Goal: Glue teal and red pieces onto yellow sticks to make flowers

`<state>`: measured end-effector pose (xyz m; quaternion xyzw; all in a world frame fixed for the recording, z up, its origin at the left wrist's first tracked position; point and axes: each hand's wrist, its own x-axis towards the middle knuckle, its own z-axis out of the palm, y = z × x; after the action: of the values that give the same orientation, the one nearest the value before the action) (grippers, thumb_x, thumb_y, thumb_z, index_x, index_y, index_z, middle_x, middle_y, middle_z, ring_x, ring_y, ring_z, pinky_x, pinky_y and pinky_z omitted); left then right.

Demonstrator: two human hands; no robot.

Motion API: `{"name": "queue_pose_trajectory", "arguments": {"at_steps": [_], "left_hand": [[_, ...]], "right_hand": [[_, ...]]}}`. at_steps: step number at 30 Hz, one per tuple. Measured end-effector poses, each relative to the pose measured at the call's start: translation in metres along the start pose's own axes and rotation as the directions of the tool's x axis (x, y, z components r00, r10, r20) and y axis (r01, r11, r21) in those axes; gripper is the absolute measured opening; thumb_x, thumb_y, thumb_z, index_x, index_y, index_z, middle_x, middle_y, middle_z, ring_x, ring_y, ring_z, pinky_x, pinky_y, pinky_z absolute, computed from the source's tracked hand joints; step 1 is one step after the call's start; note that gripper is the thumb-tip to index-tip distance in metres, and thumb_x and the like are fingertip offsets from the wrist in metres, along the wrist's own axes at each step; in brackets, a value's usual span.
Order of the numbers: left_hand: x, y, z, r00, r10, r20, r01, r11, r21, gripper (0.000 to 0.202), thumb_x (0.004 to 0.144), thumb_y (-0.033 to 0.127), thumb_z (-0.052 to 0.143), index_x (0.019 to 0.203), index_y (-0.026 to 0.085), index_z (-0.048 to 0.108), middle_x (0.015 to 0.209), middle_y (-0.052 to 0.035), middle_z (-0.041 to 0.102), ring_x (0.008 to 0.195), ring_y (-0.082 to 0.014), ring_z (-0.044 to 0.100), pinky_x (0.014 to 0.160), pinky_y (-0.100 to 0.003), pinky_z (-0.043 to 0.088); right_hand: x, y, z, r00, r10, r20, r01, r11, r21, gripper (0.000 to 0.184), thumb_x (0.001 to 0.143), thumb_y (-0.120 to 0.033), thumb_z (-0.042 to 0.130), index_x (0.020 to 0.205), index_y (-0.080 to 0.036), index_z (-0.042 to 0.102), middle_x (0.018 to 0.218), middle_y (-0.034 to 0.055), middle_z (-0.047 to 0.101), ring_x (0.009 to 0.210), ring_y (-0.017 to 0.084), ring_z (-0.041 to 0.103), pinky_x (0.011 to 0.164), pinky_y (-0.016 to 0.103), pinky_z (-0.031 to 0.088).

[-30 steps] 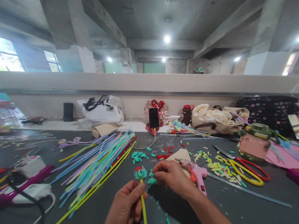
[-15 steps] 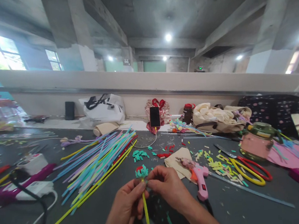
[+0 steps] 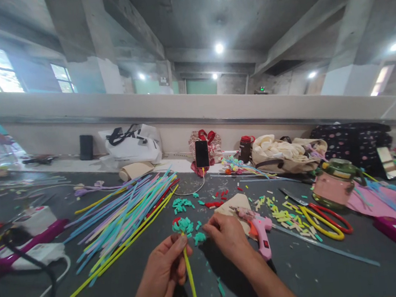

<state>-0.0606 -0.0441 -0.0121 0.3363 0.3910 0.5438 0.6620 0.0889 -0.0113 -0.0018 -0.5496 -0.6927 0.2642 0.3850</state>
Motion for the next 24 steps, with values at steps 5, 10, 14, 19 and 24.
{"name": "queue_pose_trajectory", "arguments": {"at_steps": [5, 10, 14, 19, 24], "left_hand": [[0.000, -0.002, -0.001, 0.999, -0.001, 0.041, 0.001, 1.000, 0.013, 0.024, 0.071, 0.034, 0.055, 0.056, 0.015, 0.051, 0.029, 0.0079, 0.041, 0.026, -0.0021, 0.029, 0.031, -0.013, 0.024], [0.001, -0.005, -0.001, 0.998, 0.013, 0.058, -0.014, 1.000, 0.012, 0.023, 0.071, 0.033, 0.056, 0.057, 0.015, 0.052, 0.031, 0.0081, 0.042, 0.025, -0.0021, 0.029, 0.030, -0.013, 0.024], [0.001, -0.006, -0.002, 0.996, 0.023, 0.081, -0.025, 1.000, 0.014, 0.021, 0.070, 0.032, 0.058, 0.059, 0.014, 0.053, 0.034, 0.0072, 0.046, 0.025, -0.0015, 0.029, 0.030, -0.013, 0.024], [0.001, -0.004, -0.004, 0.988, -0.037, 0.149, 0.031, 0.999, 0.039, 0.023, 0.064, 0.033, 0.062, 0.055, 0.015, 0.052, 0.034, 0.0064, 0.047, 0.024, -0.0012, 0.028, 0.028, -0.013, 0.023], [-0.001, -0.003, -0.006, 0.979, -0.084, 0.188, 0.074, 0.995, 0.062, 0.026, 0.062, 0.036, 0.063, 0.052, 0.015, 0.052, 0.030, 0.0073, 0.042, 0.023, -0.0004, 0.026, 0.028, -0.013, 0.019]], "right_hand": [[-0.006, -0.014, 0.001, 0.995, -0.010, 0.104, -0.014, 0.972, 0.233, 0.015, 0.069, -0.024, 0.053, 0.079, -0.017, 0.062, 0.065, -0.0023, 0.057, 0.053, 0.009, 0.047, 0.050, 0.020, 0.035], [-0.008, -0.021, 0.007, 0.974, -0.007, 0.227, -0.090, 0.905, 0.416, 0.012, 0.068, -0.026, 0.056, 0.069, -0.014, 0.059, 0.056, -0.0040, 0.051, 0.048, 0.007, 0.043, 0.048, 0.019, 0.033], [-0.010, -0.021, 0.006, 0.954, 0.013, 0.299, -0.167, 0.852, 0.496, 0.016, 0.068, -0.030, 0.057, 0.063, -0.015, 0.053, 0.051, -0.0060, 0.046, 0.045, 0.005, 0.039, 0.045, 0.017, 0.029], [-0.012, -0.015, 0.003, 0.905, 0.055, 0.423, -0.299, 0.788, 0.538, 0.018, 0.067, -0.032, 0.056, 0.065, -0.016, 0.050, 0.051, -0.0054, 0.048, 0.042, 0.004, 0.039, 0.040, 0.015, 0.024], [-0.010, -0.016, 0.008, 0.882, 0.099, 0.460, -0.352, 0.788, 0.506, 0.022, 0.064, -0.036, 0.057, 0.064, -0.016, 0.050, 0.054, -0.0051, 0.048, 0.039, 0.004, 0.039, 0.040, 0.016, 0.025]]}}
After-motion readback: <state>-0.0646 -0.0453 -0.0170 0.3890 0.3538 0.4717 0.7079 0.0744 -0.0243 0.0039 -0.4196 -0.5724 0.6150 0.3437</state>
